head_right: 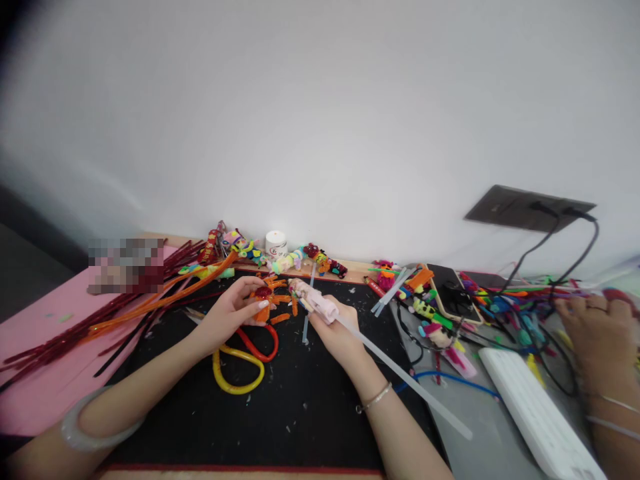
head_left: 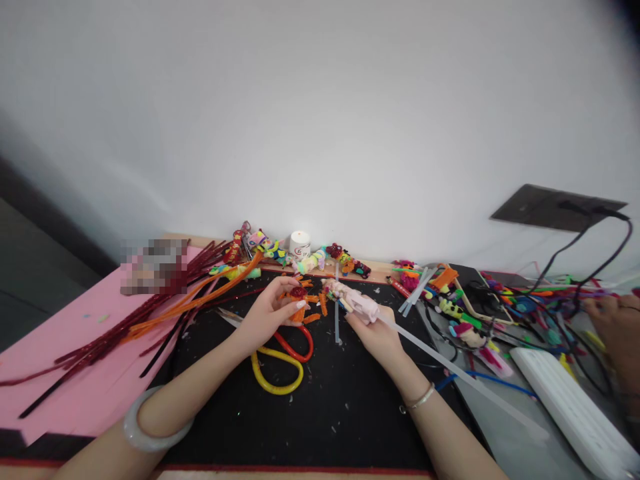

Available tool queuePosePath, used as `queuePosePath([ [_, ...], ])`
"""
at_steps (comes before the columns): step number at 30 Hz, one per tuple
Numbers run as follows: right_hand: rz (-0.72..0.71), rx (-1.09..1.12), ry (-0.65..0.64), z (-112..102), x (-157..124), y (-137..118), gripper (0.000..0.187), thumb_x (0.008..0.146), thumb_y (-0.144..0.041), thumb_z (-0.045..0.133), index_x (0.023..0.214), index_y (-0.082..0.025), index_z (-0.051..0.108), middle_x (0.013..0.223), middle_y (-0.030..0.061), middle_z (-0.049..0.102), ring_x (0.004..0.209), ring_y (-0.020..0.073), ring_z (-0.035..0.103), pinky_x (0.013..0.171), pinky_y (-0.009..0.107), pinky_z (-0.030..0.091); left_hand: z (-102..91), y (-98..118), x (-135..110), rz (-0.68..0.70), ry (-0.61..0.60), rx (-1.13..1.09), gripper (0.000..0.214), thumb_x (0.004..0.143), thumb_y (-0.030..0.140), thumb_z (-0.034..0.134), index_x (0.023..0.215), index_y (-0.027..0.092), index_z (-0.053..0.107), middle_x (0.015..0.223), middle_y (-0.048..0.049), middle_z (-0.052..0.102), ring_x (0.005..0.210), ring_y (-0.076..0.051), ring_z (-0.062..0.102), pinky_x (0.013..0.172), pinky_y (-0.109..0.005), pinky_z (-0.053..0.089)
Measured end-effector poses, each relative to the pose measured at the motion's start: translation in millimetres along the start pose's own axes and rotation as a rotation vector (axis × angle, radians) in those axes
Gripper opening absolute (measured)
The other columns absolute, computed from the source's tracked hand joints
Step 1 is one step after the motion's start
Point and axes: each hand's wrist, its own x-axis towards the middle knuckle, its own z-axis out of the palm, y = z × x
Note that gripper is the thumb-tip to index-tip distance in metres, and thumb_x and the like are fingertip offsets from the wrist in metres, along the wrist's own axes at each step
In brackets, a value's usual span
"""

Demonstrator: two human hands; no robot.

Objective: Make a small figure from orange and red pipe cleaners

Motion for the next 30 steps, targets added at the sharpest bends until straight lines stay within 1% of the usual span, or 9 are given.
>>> queuePosePath([
  [5, 0.032, 0.001, 0.028, 0.7, -0.7, 1.1, 0.012, 0.075, -0.025, 0.056, 0.081, -0.018, 0.065, 0.07, 0.0019, 0.069, 0.063, 0.0175, 0.064, 0.057, 0.023, 0.047, -0.6, 1.0, 0.1, 0.006, -0.001, 0.054, 0.037, 0.075, 0.035, 0.067, 0.107, 0.024, 0.053, 0.112, -0.0034, 0.052, 0.082, -0.015, 0.056, 0.06, -0.026, 0.056],
  [9, 0.025, 0.0, 0.022, 1.0, -1.1, 1.9, 0.014, 0.075, -0.025, 0.056, 0.082, -0.017, 0.065, 0.073, 0.0031, 0.071, 0.066, 0.018, 0.065, 0.059, 0.023, 0.047, -1.6, 1.7, 0.8, 0.046, 0.002, 0.055, 0.037, 0.077, 0.034, 0.065, 0.111, 0.022, 0.056, 0.094, -0.0028, 0.058, 0.078, -0.014, 0.055, 0.061, -0.023, 0.052],
  [11, 0.021, 0.005, 0.003, 0.9, -0.9, 2.4, 0.015, 0.076, -0.025, 0.056, 0.085, -0.017, 0.066, 0.076, 0.0036, 0.071, 0.067, 0.0179, 0.065, 0.059, 0.023, 0.048, -2.4, 0.9, 1.5, 0.07, -0.001, 0.032, 0.036, 0.08, 0.034, 0.063, 0.113, 0.021, 0.056, 0.085, -0.0013, 0.058, 0.073, -0.013, 0.054, 0.061, -0.022, 0.049],
  [15, 0.022, -0.003, -0.014, 0.4, -0.4, 2.0, 0.016, 0.076, -0.025, 0.055, 0.085, -0.018, 0.065, 0.077, 0.0045, 0.071, 0.069, 0.0189, 0.066, 0.058, 0.024, 0.048, -3.5, -0.5, 2.3, 0.084, 0.004, 0.035, 0.034, 0.082, 0.035, 0.06, 0.113, 0.022, 0.057, 0.078, 0.0008, 0.055, 0.067, -0.011, 0.051, 0.058, -0.02, 0.045],
  [17, 0.019, -0.011, -0.009, 0.3, -0.3, 1.5, 0.015, 0.076, -0.025, 0.055, 0.083, -0.018, 0.065, 0.075, 0.0045, 0.071, 0.069, 0.0194, 0.066, 0.058, 0.024, 0.047, -3.8, -0.8, 2.4, 0.087, 0.005, 0.036, 0.036, 0.082, 0.035, 0.06, 0.115, 0.021, 0.057, 0.078, 0.0004, 0.056, 0.068, -0.011, 0.052, 0.06, -0.021, 0.045],
  [19, 0.016, -0.012, -0.007, 0.3, -0.3, 1.2, 0.014, 0.075, -0.025, 0.054, 0.083, -0.018, 0.065, 0.074, 0.004, 0.071, 0.068, 0.0191, 0.065, 0.058, 0.024, 0.047, -4.0, -1.2, 2.6, 0.088, 0.004, 0.018, 0.042, 0.082, 0.035, 0.061, 0.121, 0.022, 0.053, 0.081, -0.0005, 0.059, 0.071, -0.013, 0.055, 0.063, -0.022, 0.046],
  [22, 0.013, -0.001, -0.002, 0.4, -0.4, 1.2, 0.013, 0.075, -0.025, 0.055, 0.081, -0.018, 0.064, 0.071, 0.0027, 0.07, 0.064, 0.0173, 0.065, 0.057, 0.023, 0.047, -4.5, -2.6, 3.5, 0.07, 0.019, -0.001, 0.051, 0.079, 0.036, 0.064, 0.126, 0.021, 0.049, 0.09, -0.0035, 0.063, 0.08, -0.016, 0.059, 0.071, -0.026, 0.048],
  [26, 0.009, -0.006, 0.008, 0.3, -0.2, 0.9, 0.009, 0.075, -0.025, 0.056, 0.078, -0.018, 0.062, 0.066, 0.0007, 0.068, 0.058, 0.0151, 0.062, 0.054, 0.021, 0.045, -5.3, -4.5, 4.3, 0.037, 0.047, 0.024, 0.048, 0.077, 0.041, 0.065, 0.117, 0.016, 0.058, 0.104, -0.0082, 0.066, 0.09, -0.02, 0.06, 0.079, -0.031, 0.047],
  [30, 0.004, -0.032, 0.0, 0.3, 0.2, 0.2, 0.009, 0.075, -0.025, 0.054, 0.077, -0.019, 0.061, 0.065, 0.0005, 0.067, 0.057, 0.0153, 0.062, 0.055, 0.022, 0.044, -5.1, -3.3, 3.6, 0.032, 0.009, 0.043, 0.04, 0.08, 0.043, 0.061, 0.11, 0.017, 0.063, 0.095, -0.0056, 0.068, 0.086, -0.021, 0.06, 0.078, -0.033, 0.046],
])
